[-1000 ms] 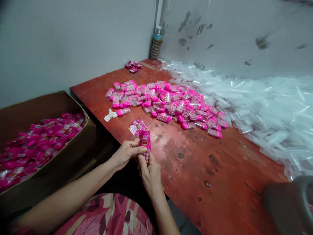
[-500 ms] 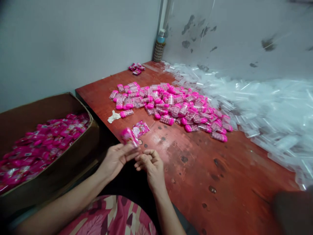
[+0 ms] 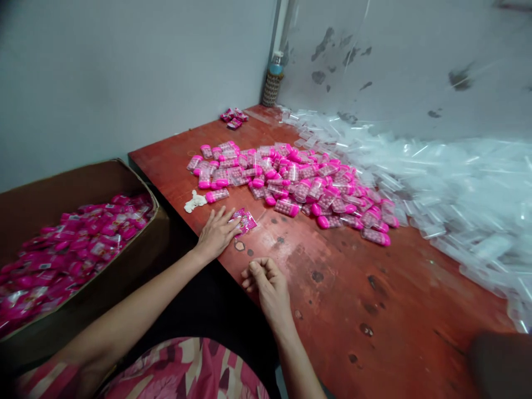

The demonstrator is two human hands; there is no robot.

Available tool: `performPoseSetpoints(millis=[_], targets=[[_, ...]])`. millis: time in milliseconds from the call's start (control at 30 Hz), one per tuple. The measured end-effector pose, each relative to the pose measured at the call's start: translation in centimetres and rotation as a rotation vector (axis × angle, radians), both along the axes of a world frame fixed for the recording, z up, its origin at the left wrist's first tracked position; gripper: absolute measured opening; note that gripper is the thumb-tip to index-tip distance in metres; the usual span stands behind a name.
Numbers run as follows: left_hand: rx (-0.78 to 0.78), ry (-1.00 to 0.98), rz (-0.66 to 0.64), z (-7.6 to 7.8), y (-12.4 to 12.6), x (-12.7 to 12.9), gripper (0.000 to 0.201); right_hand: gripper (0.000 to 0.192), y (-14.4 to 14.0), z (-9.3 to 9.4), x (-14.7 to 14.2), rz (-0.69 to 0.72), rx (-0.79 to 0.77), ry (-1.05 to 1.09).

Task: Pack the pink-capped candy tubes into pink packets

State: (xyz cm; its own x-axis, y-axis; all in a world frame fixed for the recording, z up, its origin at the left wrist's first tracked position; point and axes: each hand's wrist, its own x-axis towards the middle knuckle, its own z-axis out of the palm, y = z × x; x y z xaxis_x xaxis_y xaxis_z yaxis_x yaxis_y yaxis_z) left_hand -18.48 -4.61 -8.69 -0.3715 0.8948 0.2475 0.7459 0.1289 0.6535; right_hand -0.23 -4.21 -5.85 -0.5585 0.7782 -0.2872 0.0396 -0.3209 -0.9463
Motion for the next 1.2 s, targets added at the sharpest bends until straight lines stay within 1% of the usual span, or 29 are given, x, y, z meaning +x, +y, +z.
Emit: performPoseSetpoints(millis=[67,167,233,300,367,467,533,600,633,667,733,800,833,967,1033,1067,1100,1133,1200], targets=[[0.003,0.027,-0.001,-0.5,0.2,0.0,0.024,0.024,0.4,0.0,0.2,-0.001,0.029,-0.017],[0.059,0.021,0.004,-0.5,-0.1,0.1,0.021,0.022,1.3,0.1,0.0,-0.023,0.082,-0.045],[0.12,-0.014,0.012,-0.1,-0.3,0.4,0.023,0.02,1.9,0.1,-0.7,-0.084,0.112,-0.033],[0.186,-0.082,-0.002,0.5,-0.6,1.2,0.026,0.027,2.7,0.0,-1.5,-0.146,0.118,0.037],[0.235,-0.18,-0.041,1.4,-1.0,2.3,0.028,0.033,3.4,0.0,-2.3,-0.158,0.087,0.145],[0.265,-0.402,-0.068,2.9,-1.8,4.0,0.032,0.031,4.3,0.1,-2.8,-0.177,0.019,0.252],[0.235,-0.632,-0.029,3.7,-2.2,4.6,0.038,0.034,4.7,0.2,-2.6,-0.206,0.003,0.255],[0.143,-0.898,0.007,4.1,-2.3,4.7,0.04,0.038,5.0,0.4,-2.3,-0.187,0.0,0.227],[0.087,-1.016,0.01,4.2,-2.4,4.5,0.037,0.04,5.1,0.5,-2.2,-0.16,-0.005,0.213],[0.036,-1.11,0.007,4.2,-2.4,4.3,0.034,0.041,5.2,0.5,-2.2,-0.13,-0.009,0.199],[-0.029,-1.218,0.007,4.2,-2.6,3.7,0.029,0.042,5.5,0.3,-2.4,-0.076,0.005,0.169],[-0.045,-1.266,0.062,4.2,-3.0,3.0,0.026,0.041,6.0,0.0,-3.0,-0.052,0.081,0.107],[-0.045,-1.289,0.105,4.2,-3.3,2.6,0.024,0.039,6.4,-0.2,-3.4,-0.053,0.161,0.048],[-0.057,-1.424,0.211,4.3,-4.2,1.9,0.014,0.031,8.1,-0.5,-4.8,-0.046,0.679,-0.343],[-0.044,-1.486,0.239,4.2,-4.2,1.9,0.01,0.032,8.8,-0.2,-5.1,-0.055,0.823,-0.432],[-0.035,-1.508,0.25,4.1,-4.0,2.1,0.009,0.034,9.0,0.0,-5.2,-0.07,0.844,-0.417],[-0.022,-1.523,0.261,4.1,-3.8,2.2,0.008,0.035,9.0,0.3,-5.1,-0.085,0.828,-0.368],[-0.009,-1.532,0.267,4.0,-3.6,2.5,0.007,0.034,8.8,0.6,-5.0,-0.083,0.782,-0.301],[0.015,-1.54,0.265,4.0,-3.2,3.1,0.007,0.033,8.2,1.0,-4.6,-0.017,0.579,-0.119]])
